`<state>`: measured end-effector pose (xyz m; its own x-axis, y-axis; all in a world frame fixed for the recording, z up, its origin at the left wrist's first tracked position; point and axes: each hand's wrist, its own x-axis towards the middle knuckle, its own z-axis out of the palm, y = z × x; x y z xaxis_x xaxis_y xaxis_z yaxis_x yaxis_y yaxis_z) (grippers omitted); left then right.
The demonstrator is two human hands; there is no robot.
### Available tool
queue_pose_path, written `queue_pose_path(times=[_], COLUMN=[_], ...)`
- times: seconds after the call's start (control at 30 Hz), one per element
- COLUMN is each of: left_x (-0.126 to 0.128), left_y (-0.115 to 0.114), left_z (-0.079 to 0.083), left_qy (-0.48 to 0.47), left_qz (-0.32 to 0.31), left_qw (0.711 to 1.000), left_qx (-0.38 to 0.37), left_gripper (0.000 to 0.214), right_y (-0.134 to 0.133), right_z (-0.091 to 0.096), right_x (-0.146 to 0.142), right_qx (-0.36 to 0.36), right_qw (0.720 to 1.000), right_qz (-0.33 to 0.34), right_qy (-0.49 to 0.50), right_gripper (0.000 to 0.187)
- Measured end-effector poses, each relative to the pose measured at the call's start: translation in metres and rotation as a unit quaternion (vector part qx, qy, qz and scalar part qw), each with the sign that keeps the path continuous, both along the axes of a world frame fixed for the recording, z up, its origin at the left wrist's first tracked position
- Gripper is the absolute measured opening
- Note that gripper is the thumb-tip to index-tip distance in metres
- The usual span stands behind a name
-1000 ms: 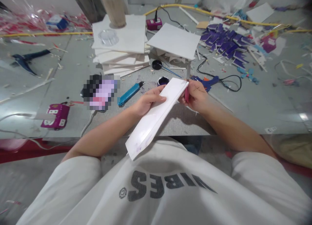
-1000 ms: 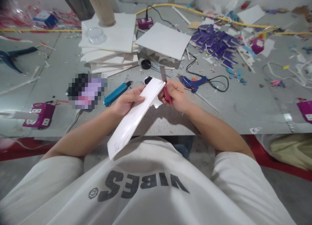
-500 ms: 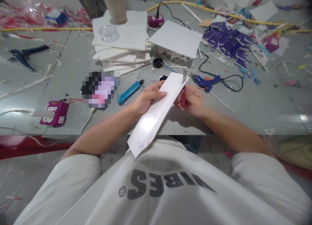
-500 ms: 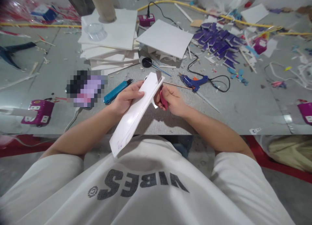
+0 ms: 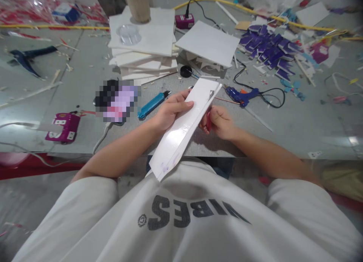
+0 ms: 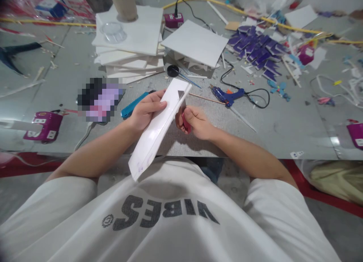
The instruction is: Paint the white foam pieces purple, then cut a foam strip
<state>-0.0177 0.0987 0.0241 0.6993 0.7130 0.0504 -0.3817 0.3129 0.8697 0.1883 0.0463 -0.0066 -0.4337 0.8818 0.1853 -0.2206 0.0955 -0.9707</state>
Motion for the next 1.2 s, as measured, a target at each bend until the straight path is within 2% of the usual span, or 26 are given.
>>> queue_pose_path(times=[0.17, 0.4, 0.5, 0.67, 0.83, 0.97, 1.2], left_x=[0.002, 0.010, 0.012, 0.011, 0.011, 0.010, 0.009], left_y=[-0.001, -0.009, -0.011, -0.011, -0.012, -0.010, -0.003], left_z=[0.002, -0.005, -0.010, -0.015, -0.010, -0.005, -0.001], left_qy=[-0.001, -0.001, 0.003, 0.004, 0.003, 0.001, -0.002], left_qz=[0.016, -0.005, -0.004, 0.019, 0.034, 0.055, 0.137], left_qw=[1.000, 1.000, 1.000, 1.000, 0.999, 0.998, 0.990], left_qx=[-0.004, -0.009, -0.010, -0.017, 0.000, -0.005, 0.012], left_gripper=[0.051, 0.053, 0.055, 0.054, 0.048, 0.047, 0.047], right_y=[-0.003, 0.001, 0.000, -0.003, -0.004, -0.008, -0.017], right_z=[-0.001, -0.010, -0.009, -0.007, -0.011, -0.010, -0.007], right_x=[-0.003, -0.004, -0.005, -0.009, -0.009, -0.012, -0.017], right_qx=[-0.010, -0.061, -0.059, -0.075, -0.061, -0.074, -0.071], right_qw=[1.000, 0.990, 0.987, 0.988, 0.992, 0.995, 0.996], right_qz=[-0.010, -0.120, -0.141, -0.130, -0.112, -0.059, 0.022], right_qy=[0.002, 0.035, 0.046, 0.035, 0.018, -0.013, -0.051], right_gripper=[0.069, 0.073, 0.072, 0.072, 0.075, 0.076, 0.077])
